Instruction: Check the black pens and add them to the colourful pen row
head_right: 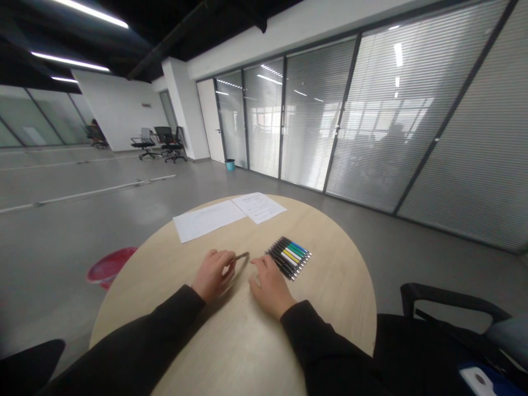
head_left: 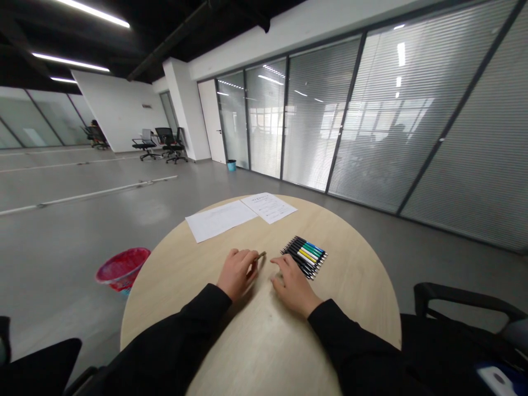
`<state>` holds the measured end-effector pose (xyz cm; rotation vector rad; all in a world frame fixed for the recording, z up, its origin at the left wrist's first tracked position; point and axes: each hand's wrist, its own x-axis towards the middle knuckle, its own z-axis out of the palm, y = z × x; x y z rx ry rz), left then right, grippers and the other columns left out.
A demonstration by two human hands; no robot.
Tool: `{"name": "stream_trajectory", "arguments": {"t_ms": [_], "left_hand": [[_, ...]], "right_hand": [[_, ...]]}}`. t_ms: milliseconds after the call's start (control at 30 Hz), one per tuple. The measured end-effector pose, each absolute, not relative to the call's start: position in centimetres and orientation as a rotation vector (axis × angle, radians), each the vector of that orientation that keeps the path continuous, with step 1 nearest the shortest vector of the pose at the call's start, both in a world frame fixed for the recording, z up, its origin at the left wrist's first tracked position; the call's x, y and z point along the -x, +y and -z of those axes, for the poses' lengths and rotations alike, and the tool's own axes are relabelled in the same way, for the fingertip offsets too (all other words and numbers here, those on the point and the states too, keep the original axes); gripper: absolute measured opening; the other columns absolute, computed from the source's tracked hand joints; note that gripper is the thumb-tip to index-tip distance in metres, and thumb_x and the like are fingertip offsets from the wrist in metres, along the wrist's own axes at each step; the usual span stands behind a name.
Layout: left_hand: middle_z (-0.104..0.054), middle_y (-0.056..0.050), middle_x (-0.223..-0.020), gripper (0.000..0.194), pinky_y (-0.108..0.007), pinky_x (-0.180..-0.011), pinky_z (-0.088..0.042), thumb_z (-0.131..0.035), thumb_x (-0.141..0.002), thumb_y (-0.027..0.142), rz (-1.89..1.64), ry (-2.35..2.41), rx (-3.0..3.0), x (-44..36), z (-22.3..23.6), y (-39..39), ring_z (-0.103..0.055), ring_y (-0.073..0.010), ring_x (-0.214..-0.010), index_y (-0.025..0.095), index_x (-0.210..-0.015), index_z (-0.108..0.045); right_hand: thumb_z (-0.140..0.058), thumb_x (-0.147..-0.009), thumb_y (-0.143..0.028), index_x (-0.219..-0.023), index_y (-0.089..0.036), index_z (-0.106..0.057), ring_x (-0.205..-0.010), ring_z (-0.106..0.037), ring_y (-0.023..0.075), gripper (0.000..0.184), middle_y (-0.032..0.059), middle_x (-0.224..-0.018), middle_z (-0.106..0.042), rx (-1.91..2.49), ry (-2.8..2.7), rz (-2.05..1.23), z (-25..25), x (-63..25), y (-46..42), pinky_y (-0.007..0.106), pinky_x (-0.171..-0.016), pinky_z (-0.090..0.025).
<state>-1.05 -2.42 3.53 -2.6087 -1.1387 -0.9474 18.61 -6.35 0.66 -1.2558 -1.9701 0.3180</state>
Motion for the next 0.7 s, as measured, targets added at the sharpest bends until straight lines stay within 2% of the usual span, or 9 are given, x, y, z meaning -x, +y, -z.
{"name": "stream_trajectory", "arguments": {"t_ms": [100,200,267,367,500,700], "left_hand": [[-0.056,0.000,-0.074,0.003,-0.029,-0.070,-0.038,-0.049,-0.087,0.020,1.206,-1.318,2.717,1.0,-3.5,-2.8,-0.051,-0.0155,-0.070,0.019,-0.085,-0.052],[-0.055,0.001,-0.073,0.004,-0.026,-0.066,-0.041,-0.053,-0.085,0.023,1.461,-1.493,2.814,1.0,-3.4,-2.6,-0.053,-0.0139,-0.068,0.020,-0.083,-0.051],[-0.055,0.002,-0.072,0.010,-0.025,-0.064,-0.042,-0.057,-0.082,0.026,1.648,-1.568,2.899,1.1,-3.4,-2.2,-0.054,-0.0128,-0.066,0.019,-0.083,-0.050],[-0.056,0.002,-0.067,0.017,-0.024,-0.061,-0.042,-0.061,-0.081,0.030,1.868,-1.622,3.054,1.1,-3.3,-1.8,-0.056,-0.0119,-0.062,0.018,-0.081,-0.049],[-0.060,0.001,-0.065,0.021,-0.025,-0.060,-0.044,-0.064,-0.079,0.032,1.918,-1.635,3.258,1.3,-3.0,-1.5,-0.058,-0.0119,-0.061,0.017,-0.077,-0.050],[-0.063,0.000,-0.065,0.026,-0.024,-0.057,-0.044,-0.071,-0.075,0.034,1.878,-1.706,3.346,2.1,-2.1,-1.0,-0.057,-0.0116,-0.058,0.016,-0.074,-0.052]], "right_hand": [[-0.054,-0.086,-0.017,-0.131,-0.018,-0.049,-0.114,-0.045,0.0256,0.045,0.0130,-0.123,-0.049,1.245,-1.994,-0.157,-1.3,-18.3,-6.0,0.043,-0.101,-0.038],[-0.052,-0.090,-0.020,-0.132,-0.019,-0.049,-0.120,-0.041,0.0267,0.043,0.0137,-0.129,-0.049,1.246,-2.049,-0.085,-1.7,-18.1,-5.5,0.045,-0.103,-0.034],[-0.052,-0.091,-0.021,-0.131,-0.019,-0.050,-0.117,-0.043,0.0262,0.040,0.0129,-0.127,-0.052,1.250,-2.081,-0.081,-1.7,-18.1,-5.3,0.044,-0.101,-0.035],[-0.049,-0.094,-0.022,-0.121,-0.017,-0.056,-0.105,-0.050,0.0242,0.028,0.0114,-0.112,-0.061,1.287,-2.108,-0.090,-1.9,-18.3,-5.2,0.039,-0.094,-0.038],[-0.045,-0.097,-0.023,-0.100,-0.017,-0.063,-0.091,-0.056,0.0197,0.019,0.0079,-0.095,-0.064,1.320,-2.128,-0.128,-2.0,-18.9,-5.1,0.031,-0.083,-0.040],[-0.054,-0.094,-0.026,-0.095,-0.019,-0.067,-0.087,-0.059,0.0167,0.015,0.0048,-0.091,-0.066,1.268,-2.126,-0.221,-1.7,-20.0,-4.9,0.027,-0.078,-0.041]]}}
